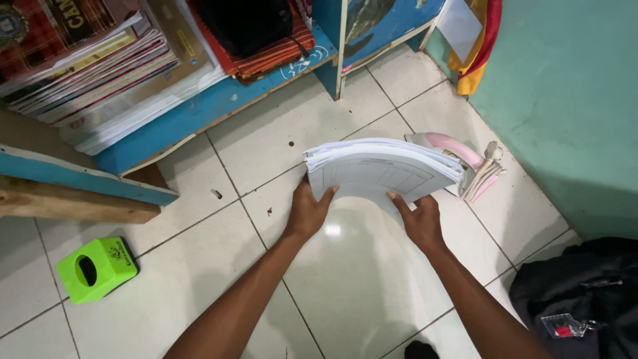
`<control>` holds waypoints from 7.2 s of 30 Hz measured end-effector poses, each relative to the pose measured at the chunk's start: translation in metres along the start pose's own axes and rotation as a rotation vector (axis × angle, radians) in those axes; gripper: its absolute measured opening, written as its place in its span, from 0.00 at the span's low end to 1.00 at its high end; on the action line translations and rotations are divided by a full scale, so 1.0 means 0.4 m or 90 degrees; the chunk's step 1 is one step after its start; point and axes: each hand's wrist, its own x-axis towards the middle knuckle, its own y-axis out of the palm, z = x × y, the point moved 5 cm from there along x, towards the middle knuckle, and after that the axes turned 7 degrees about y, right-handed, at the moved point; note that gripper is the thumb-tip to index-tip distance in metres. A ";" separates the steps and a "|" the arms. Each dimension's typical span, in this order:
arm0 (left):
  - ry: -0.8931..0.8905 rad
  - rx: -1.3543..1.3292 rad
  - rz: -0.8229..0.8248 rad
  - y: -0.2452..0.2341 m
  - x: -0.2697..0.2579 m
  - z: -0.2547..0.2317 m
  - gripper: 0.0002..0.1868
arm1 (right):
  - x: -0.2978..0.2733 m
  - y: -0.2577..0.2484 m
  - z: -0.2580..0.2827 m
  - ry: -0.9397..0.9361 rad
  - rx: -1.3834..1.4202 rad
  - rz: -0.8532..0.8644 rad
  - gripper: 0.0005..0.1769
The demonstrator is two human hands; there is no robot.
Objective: The person retrieves a stack of papers from a shelf, places them on the floor, then uses a yellow cloth to wipe a small canvas and a black box on a table. They spray a cleaning solution onto the cloth and wipe a wooden board, then fold the cloth and place it on the board.
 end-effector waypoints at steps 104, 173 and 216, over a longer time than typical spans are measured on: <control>-0.111 -0.297 -0.499 -0.839 0.239 -0.116 0.21 | 0.174 0.868 0.976 0.169 0.231 0.565 0.27; -0.165 0.034 0.336 0.148 0.218 0.030 0.10 | 0.214 -0.329 0.221 -0.259 -0.403 -0.010 0.24; 0.014 0.008 0.012 -0.822 0.215 -0.229 0.09 | 0.357 0.861 1.395 -0.731 -0.380 0.050 0.26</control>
